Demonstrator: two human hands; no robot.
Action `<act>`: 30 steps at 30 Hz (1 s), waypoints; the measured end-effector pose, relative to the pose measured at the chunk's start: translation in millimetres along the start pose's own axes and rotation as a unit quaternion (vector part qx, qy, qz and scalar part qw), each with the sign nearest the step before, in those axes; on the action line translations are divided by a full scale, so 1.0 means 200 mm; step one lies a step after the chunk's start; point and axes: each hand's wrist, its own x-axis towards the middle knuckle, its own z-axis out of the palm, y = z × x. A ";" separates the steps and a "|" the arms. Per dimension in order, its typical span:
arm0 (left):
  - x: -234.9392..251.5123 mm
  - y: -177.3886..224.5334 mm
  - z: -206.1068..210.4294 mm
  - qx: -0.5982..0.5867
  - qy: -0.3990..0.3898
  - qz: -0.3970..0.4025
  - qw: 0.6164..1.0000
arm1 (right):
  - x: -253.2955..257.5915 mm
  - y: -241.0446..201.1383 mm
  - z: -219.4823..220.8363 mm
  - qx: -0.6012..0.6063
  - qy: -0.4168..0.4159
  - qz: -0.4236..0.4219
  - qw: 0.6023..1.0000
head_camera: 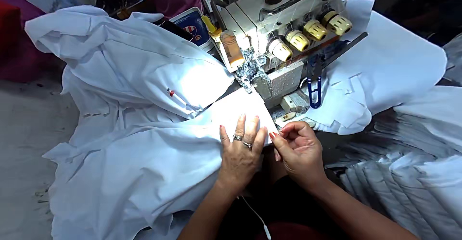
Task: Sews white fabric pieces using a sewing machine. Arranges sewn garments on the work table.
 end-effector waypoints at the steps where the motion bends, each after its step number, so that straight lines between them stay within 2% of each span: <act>1: 0.01 -0.02 0.00 0.022 0.006 -0.003 1.000 | 0.01 0.01 0.01 -0.004 0.001 0.002 1.000; 7: 0.12 -0.11 -0.06 0.062 -0.036 0.008 0.997 | 0.15 0.09 0.07 -0.008 0.011 0.013 1.000; 11: 0.20 -0.20 -0.08 0.028 -0.065 0.002 0.997 | 0.24 0.11 0.11 -0.006 0.022 0.012 1.000; 14: 0.27 -0.27 -0.07 0.001 -0.099 -0.021 0.995 | 0.23 0.12 0.11 -0.023 0.023 0.013 0.999; 17: 0.33 -0.32 -0.06 -0.014 -0.143 -0.074 0.987 | 0.17 0.18 0.07 -0.095 -0.010 -0.027 0.995; 19: 0.32 -0.30 -0.06 0.005 -0.097 -0.096 0.991 | 0.11 0.22 0.03 -0.137 -0.051 -0.044 0.988; 21: 0.27 -0.20 -0.10 0.056 0.014 -0.082 0.995 | 0.08 0.24 0.00 -0.134 -0.079 -0.043 0.987; 23: 0.20 -0.06 -0.15 0.042 0.039 -0.081 0.995 | 0.05 0.24 -0.04 -0.119 -0.096 -0.025 0.988; 25: 0.13 -0.02 -0.14 0.010 -0.019 -0.087 0.996 | 0.04 0.24 -0.06 -0.104 -0.101 -0.010 0.989; 30: 0.18 -0.27 -0.03 -0.047 -0.090 -0.115 0.988 | 0.09 0.18 -0.01 -0.077 -0.074 0.027 0.994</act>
